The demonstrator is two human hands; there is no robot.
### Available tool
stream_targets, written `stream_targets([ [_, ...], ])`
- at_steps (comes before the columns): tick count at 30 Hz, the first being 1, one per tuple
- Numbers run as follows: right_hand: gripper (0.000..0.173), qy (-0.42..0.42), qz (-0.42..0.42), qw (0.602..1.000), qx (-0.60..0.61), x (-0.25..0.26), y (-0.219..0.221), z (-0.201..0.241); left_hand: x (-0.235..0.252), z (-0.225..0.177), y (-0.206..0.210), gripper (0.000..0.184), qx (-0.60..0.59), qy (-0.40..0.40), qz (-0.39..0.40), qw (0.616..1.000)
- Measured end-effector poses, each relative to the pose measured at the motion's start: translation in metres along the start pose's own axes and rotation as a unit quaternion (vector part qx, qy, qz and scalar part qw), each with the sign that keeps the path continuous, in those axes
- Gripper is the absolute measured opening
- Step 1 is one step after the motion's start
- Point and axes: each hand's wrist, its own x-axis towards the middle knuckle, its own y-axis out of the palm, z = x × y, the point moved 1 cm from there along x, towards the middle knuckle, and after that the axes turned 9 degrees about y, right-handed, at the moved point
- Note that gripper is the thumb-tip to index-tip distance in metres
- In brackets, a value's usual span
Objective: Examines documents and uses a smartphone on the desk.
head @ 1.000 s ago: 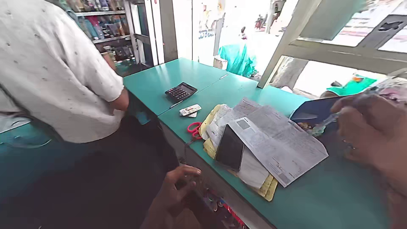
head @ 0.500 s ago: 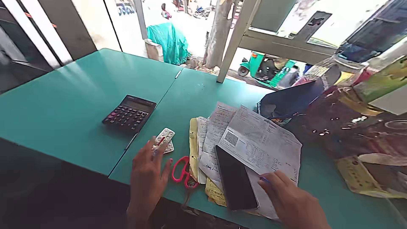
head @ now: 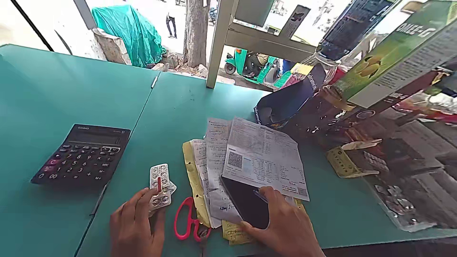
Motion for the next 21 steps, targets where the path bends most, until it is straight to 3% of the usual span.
stream_targets([
  [7,0.091,0.008,-0.018,1.0,-0.003,-0.011,0.008,0.003,-0.005,0.0,0.004,0.041,0.022,0.028,-0.022,0.999],
  [10,0.093,0.002,-0.011,1.0,-0.002,-0.01,0.009,0.005,-0.01,-0.013,0.002,0.032,-0.024,0.144,-0.034,0.989],
  [13,0.092,-0.014,0.01,1.0,0.003,-0.007,0.007,0.0,-0.013,-0.036,0.012,0.03,-0.132,0.308,0.071,0.94],
  [15,0.092,-0.019,0.008,1.0,-0.003,-0.002,0.009,-0.002,-0.013,-0.047,0.021,0.032,-0.096,0.356,0.11,0.923],
  [19,0.091,-0.071,0.06,0.995,0.022,0.008,0.002,-0.014,-0.014,-0.047,0.026,0.031,-0.062,0.354,0.12,0.925],
  [21,0.085,-0.114,0.127,0.981,0.088,0.01,-0.01,-0.026,-0.014,-0.045,0.027,0.026,-0.064,0.345,0.11,0.93],
])
